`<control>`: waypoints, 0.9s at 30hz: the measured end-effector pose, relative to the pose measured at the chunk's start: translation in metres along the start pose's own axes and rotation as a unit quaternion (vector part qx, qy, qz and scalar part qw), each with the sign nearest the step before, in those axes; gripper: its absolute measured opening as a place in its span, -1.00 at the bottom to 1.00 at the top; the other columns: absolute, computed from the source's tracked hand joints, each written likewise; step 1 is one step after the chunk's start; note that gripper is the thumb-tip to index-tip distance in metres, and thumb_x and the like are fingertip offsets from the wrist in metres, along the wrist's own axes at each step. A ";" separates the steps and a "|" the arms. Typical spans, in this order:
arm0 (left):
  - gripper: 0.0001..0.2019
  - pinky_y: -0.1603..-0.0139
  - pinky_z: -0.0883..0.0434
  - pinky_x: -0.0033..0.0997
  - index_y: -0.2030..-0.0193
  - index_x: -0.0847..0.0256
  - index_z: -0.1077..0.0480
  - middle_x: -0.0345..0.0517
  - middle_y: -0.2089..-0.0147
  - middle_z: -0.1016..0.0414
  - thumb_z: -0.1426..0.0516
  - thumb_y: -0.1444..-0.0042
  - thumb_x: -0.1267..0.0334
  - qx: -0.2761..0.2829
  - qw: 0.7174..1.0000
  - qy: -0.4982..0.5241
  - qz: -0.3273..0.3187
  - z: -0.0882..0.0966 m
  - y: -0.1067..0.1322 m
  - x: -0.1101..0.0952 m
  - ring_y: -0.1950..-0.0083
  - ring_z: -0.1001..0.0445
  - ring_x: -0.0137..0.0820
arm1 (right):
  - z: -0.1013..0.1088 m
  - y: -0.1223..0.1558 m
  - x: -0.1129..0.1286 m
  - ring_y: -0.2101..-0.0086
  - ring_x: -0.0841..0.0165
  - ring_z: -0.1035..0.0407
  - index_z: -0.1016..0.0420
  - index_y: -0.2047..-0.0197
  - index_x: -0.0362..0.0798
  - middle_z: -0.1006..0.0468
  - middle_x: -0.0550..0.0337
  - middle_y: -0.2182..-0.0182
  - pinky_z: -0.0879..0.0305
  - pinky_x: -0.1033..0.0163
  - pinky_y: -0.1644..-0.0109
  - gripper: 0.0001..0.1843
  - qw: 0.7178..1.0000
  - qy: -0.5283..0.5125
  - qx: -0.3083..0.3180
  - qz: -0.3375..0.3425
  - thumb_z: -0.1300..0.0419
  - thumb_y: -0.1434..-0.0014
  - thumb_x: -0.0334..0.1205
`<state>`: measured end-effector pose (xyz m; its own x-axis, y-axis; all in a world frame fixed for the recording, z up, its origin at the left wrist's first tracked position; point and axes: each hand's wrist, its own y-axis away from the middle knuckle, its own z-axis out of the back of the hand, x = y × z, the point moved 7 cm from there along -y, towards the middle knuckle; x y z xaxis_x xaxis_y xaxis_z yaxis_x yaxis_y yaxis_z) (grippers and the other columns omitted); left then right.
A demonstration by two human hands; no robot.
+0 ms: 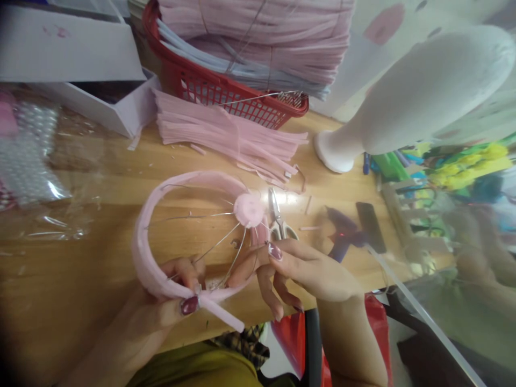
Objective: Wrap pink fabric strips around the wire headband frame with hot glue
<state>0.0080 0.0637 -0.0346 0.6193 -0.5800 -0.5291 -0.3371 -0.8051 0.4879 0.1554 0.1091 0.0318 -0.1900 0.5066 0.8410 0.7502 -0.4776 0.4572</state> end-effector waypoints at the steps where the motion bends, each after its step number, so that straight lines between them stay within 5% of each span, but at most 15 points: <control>1: -0.85 0.41 -0.15 -0.44 0.59 0.14 -0.49 -0.24 0.54 -0.40 -0.39 0.23 0.32 0.000 1.000 0.000 0.000 0.000 0.000 0.001 0.46 -0.26 -0.46 | 0.000 0.000 0.000 0.64 0.47 -0.29 -0.63 0.09 -0.14 -0.42 0.21 0.62 -0.04 0.47 0.71 -0.43 1.000 -0.004 -0.002 0.005 -0.01 -0.38 0.17; 10: -0.86 0.39 -0.16 -0.45 0.57 0.12 -0.52 -0.28 0.53 -0.40 -0.40 0.19 0.28 0.018 1.000 -0.016 -0.010 0.001 -0.001 0.001 0.46 -0.24 -0.49 | 0.004 0.002 -0.005 0.70 0.59 -0.11 -0.65 0.11 -0.14 -0.51 0.15 0.52 0.00 0.54 0.73 -0.50 0.995 -0.094 -0.010 0.044 -0.04 -0.39 0.08; 17: -0.83 0.36 -0.18 -0.47 0.56 0.10 -0.56 -0.28 0.54 -0.42 -0.45 0.20 0.20 0.040 0.999 -0.009 -0.025 0.001 -0.005 0.006 0.46 -0.25 -0.52 | 0.006 0.010 -0.010 0.55 0.52 -0.38 -0.60 -0.09 -0.05 -0.61 0.01 0.32 -0.20 0.54 0.63 -0.61 0.987 -0.076 -0.071 0.121 -0.12 -0.38 -0.04; 22: -0.86 0.40 -0.21 -0.43 0.59 0.09 -0.56 -0.27 0.58 -0.42 -0.44 0.24 0.30 0.024 0.997 -0.054 -0.053 0.001 -0.006 0.001 0.52 -0.26 -0.51 | 0.000 0.017 -0.014 0.47 0.48 -0.48 -0.63 -0.06 -0.03 -0.62 0.07 0.39 -0.37 0.54 0.53 -0.66 0.987 -0.071 -0.106 0.095 -0.11 -0.40 -0.11; 27: -0.87 0.45 -0.17 -0.43 0.58 0.10 -0.58 -0.24 0.56 -0.42 -0.44 0.24 0.30 0.029 0.996 -0.046 -0.066 -0.001 -0.005 -0.006 0.52 -0.26 -0.50 | -0.004 0.022 -0.012 0.25 0.40 -0.59 -0.63 -0.05 -0.05 -0.66 0.00 0.17 -0.54 0.45 0.30 -0.69 0.987 -0.074 -0.122 0.075 -0.11 -0.40 -0.18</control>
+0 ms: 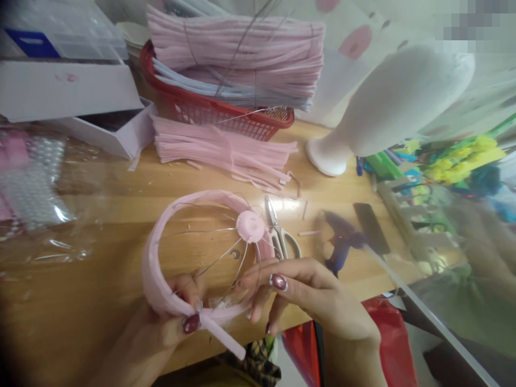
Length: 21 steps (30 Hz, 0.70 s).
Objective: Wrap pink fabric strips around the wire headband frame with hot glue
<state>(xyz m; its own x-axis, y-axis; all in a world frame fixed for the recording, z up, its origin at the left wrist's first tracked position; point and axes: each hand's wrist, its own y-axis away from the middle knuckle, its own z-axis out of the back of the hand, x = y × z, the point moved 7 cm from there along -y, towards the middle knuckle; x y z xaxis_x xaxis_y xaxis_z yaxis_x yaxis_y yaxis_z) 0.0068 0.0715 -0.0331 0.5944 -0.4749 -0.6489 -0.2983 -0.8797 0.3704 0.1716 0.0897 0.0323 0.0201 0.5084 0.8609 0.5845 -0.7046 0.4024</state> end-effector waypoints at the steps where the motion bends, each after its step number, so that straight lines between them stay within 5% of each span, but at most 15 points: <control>1: -0.86 0.46 -0.16 -0.43 0.57 0.11 -0.58 -0.24 0.56 -0.41 -0.45 0.25 0.28 0.004 1.000 0.002 -0.003 -0.001 0.000 -0.001 0.52 -0.26 -0.50 | -0.001 0.001 0.000 0.23 0.40 -0.59 -0.62 -0.06 -0.04 -0.67 0.00 0.14 -0.53 0.45 0.28 -0.69 1.000 -0.009 0.002 -0.007 -0.12 -0.40 -0.17; 8: -0.75 0.39 -0.21 -0.49 0.56 0.16 -0.52 -0.29 0.51 -0.35 -0.49 0.26 0.17 -0.010 0.996 0.073 0.050 0.002 0.009 0.011 0.47 -0.24 -0.53 | -0.009 0.009 0.000 0.03 0.29 -0.57 -0.58 -0.12 0.02 -0.64 0.03 -0.01 -0.47 0.27 -0.06 -0.64 0.998 -0.060 0.011 -0.011 -0.22 -0.32 -0.07; 14: -0.73 0.39 -0.22 -0.48 0.57 0.17 -0.47 -0.29 0.49 -0.31 -0.49 0.24 0.24 0.029 0.998 0.059 0.003 0.005 0.007 0.008 0.43 -0.29 -0.50 | -0.016 0.008 0.010 0.12 0.30 -0.59 -0.57 -0.14 0.07 -0.71 0.05 0.18 -0.43 0.16 -0.12 -0.65 0.994 0.100 -0.009 0.032 -0.18 -0.36 -0.07; 21: -0.68 0.45 -0.17 -0.51 0.60 0.18 -0.45 -0.31 0.50 -0.21 -0.51 0.28 0.17 -0.039 0.993 0.099 -0.055 0.003 0.008 -0.003 0.46 -0.22 -0.53 | -0.014 0.017 0.031 0.10 0.29 -0.58 -0.60 -0.10 0.21 -0.71 0.09 0.14 -0.52 0.24 0.00 -0.70 0.966 0.222 -0.067 0.115 -0.21 -0.33 -0.07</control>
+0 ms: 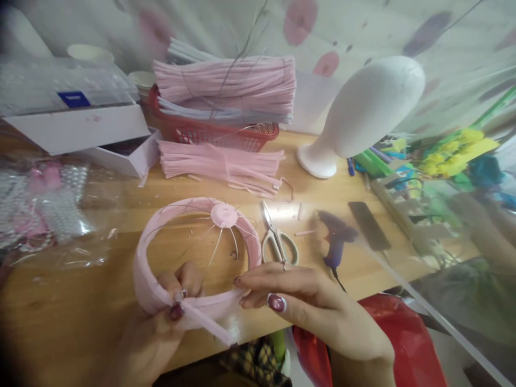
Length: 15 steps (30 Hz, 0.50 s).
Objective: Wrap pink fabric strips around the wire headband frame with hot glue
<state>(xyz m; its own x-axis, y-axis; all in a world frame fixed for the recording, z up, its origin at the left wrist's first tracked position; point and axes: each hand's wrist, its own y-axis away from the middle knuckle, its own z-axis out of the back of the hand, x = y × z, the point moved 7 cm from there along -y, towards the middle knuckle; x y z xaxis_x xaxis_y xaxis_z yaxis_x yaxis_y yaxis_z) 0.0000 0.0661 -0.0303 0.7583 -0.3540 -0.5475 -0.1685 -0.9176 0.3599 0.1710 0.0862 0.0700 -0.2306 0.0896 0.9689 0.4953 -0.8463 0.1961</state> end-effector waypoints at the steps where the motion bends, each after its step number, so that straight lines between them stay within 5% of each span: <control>1: -0.67 0.44 -0.19 -0.52 0.60 0.18 -0.45 -0.31 0.50 -0.22 -0.51 0.29 0.16 -0.010 1.000 0.007 -0.001 0.000 0.000 0.000 0.45 -0.23 -0.53 | 0.002 0.002 -0.002 0.08 0.27 -0.58 -0.62 -0.05 0.23 -0.70 0.09 0.11 -0.53 0.24 0.02 -0.73 1.000 0.001 -0.023 0.003 -0.25 -0.30 -0.09; 9: -0.69 0.43 -0.21 -0.57 0.58 0.21 -0.42 -0.32 0.48 -0.20 -0.49 0.28 0.26 -0.021 0.999 0.013 -0.023 0.000 -0.001 -0.004 0.45 -0.21 -0.54 | 0.002 -0.002 -0.030 0.41 0.36 -0.57 -0.69 0.42 0.00 -0.68 0.14 0.45 -0.56 0.36 0.34 -0.93 0.960 -0.028 -0.273 0.053 -0.48 0.02 -0.29; 15: -0.73 0.39 -0.28 -0.59 0.52 0.20 -0.46 -0.31 0.44 -0.30 -0.48 0.24 0.26 -0.022 0.999 0.004 -0.023 0.004 -0.001 -0.002 0.42 -0.26 -0.55 | 0.010 -0.005 -0.040 0.47 0.43 -0.51 -0.48 0.45 -0.04 -0.63 0.22 0.48 -0.50 0.39 0.40 -0.76 0.928 -0.117 -0.341 0.090 -0.49 0.05 -0.31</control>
<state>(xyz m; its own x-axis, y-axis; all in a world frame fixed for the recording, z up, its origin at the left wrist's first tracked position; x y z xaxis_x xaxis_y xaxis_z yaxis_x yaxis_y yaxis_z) -0.0043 0.0673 -0.0328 0.7693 -0.3108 -0.5582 -0.1057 -0.9236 0.3685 0.1860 0.0916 0.0315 0.0323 -0.0413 0.9986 -0.1556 -0.9872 -0.0358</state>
